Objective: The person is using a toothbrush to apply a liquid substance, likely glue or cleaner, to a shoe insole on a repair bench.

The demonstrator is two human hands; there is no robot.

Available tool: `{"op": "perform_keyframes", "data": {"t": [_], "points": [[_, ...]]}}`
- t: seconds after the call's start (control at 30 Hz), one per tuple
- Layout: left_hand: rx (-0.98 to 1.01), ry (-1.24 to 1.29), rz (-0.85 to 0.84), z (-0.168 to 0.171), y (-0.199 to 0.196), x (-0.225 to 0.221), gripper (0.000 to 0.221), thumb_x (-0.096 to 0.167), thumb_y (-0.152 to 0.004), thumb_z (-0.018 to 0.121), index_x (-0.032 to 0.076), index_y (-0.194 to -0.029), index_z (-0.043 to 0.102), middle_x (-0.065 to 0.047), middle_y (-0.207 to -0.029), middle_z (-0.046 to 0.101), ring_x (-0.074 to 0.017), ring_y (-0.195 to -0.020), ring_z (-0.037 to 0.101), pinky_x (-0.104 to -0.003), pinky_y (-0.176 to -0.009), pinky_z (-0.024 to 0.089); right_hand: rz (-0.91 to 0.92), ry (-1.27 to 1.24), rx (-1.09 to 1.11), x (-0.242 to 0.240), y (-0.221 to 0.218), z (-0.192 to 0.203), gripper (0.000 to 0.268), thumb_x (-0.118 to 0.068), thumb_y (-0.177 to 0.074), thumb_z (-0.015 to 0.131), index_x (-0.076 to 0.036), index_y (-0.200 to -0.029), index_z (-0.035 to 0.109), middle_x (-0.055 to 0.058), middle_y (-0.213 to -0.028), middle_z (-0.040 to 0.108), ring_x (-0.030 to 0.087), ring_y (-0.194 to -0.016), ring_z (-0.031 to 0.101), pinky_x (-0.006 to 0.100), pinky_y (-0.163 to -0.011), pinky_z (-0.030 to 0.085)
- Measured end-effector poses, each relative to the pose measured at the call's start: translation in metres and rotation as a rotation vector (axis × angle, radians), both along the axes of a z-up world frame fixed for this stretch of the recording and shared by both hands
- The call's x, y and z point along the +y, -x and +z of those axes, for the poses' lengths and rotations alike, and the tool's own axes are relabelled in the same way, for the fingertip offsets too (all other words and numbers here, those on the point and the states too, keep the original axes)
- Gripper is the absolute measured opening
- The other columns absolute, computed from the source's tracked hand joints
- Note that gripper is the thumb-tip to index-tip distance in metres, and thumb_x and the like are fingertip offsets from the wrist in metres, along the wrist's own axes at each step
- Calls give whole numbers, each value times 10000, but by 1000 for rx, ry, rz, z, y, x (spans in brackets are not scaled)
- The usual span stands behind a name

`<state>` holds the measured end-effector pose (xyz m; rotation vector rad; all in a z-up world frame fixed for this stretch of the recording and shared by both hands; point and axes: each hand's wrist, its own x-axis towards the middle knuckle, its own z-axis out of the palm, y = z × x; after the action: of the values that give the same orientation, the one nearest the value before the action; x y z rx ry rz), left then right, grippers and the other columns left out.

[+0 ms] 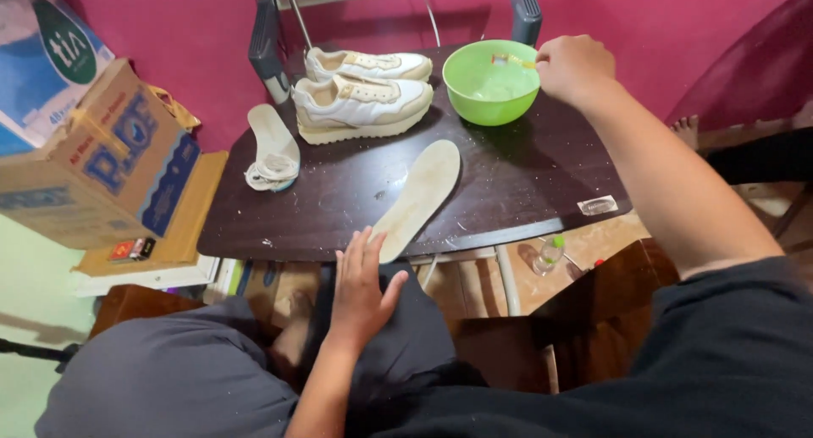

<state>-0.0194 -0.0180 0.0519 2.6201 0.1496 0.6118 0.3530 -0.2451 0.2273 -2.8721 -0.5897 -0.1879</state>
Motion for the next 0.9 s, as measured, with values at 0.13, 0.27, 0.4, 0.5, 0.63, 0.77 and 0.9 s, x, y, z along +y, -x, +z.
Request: {"op": "perform_keyframes", "data": {"t": [0.13, 0.27, 0.4, 0.5, 0.63, 0.77, 0.9], "points": [[-101, -30, 35, -22, 3, 6, 622, 336, -983, 625, 102, -1523, 426, -223, -1583, 403, -429, -1496, 331, -616, -1211, 218, 109, -85, -112, -20, 4, -20, 288, -243, -1054, 537, -159, -1220, 756, 91, -1058, 759, 370, -928, 686, 543, -711, 579], [-110, -64, 36, -20, 6, 8, 484, 331, -1009, 568, 135, -1452, 547, -216, -1551, 459, -401, -1477, 375, -586, -1211, 251, 169, -250, -218, -25, -4, -30, 230, -162, -1066, 574, -137, -1197, 761, 120, -1031, 759, 384, -944, 678, 577, -770, 555], [-174, -84, 59, -21, 4, 10, 442, 320, -1003, 587, 146, -1409, 600, -193, -1504, 518, -400, -1422, 450, -570, -1190, 307, 267, -308, -270, -21, 4, -25, 242, -79, -1072, 543, -52, -1201, 745, 174, -1041, 748, 374, -936, 682, 553, -759, 574], [-179, -105, 86, -20, 2, 10, 438, 362, -993, 599, 134, -1366, 628, -196, -1473, 544, -399, -1403, 468, -574, -1173, 323, 187, -193, -135, -16, 14, -19, 303, -136, -1068, 506, -94, -1263, 734, 140, -1095, 745, 389, -970, 664, 583, -802, 556], [-220, -76, 99, -25, -1, 10, 365, 275, -967, 648, 148, -1309, 665, -184, -1432, 583, -387, -1379, 497, -578, -1161, 340, 101, -204, -74, -27, 17, -21, 287, -165, -1102, 483, -91, -1261, 711, 154, -1043, 707, 363, -903, 624, 534, -683, 514], [-264, -7, 61, -33, 1, 13, 300, 210, -975, 652, 121, -1260, 688, -218, -1443, 574, -409, -1403, 482, -617, -1190, 302, 251, -463, -167, -40, 44, -27, 207, -31, -1140, 483, 46, -1275, 621, 89, -797, 593, 161, -594, 468, 316, -460, 357], [-229, -56, 134, -42, 4, 11, 309, 366, -993, 652, 249, -1278, 671, -119, -1400, 601, -338, -1380, 529, -594, -1151, 370, 335, -385, -52, -42, 136, -45, 305, -133, -1013, 568, -114, -1301, 663, 280, -1056, 703, 537, -1059, 643, 636, -933, 489]]}}
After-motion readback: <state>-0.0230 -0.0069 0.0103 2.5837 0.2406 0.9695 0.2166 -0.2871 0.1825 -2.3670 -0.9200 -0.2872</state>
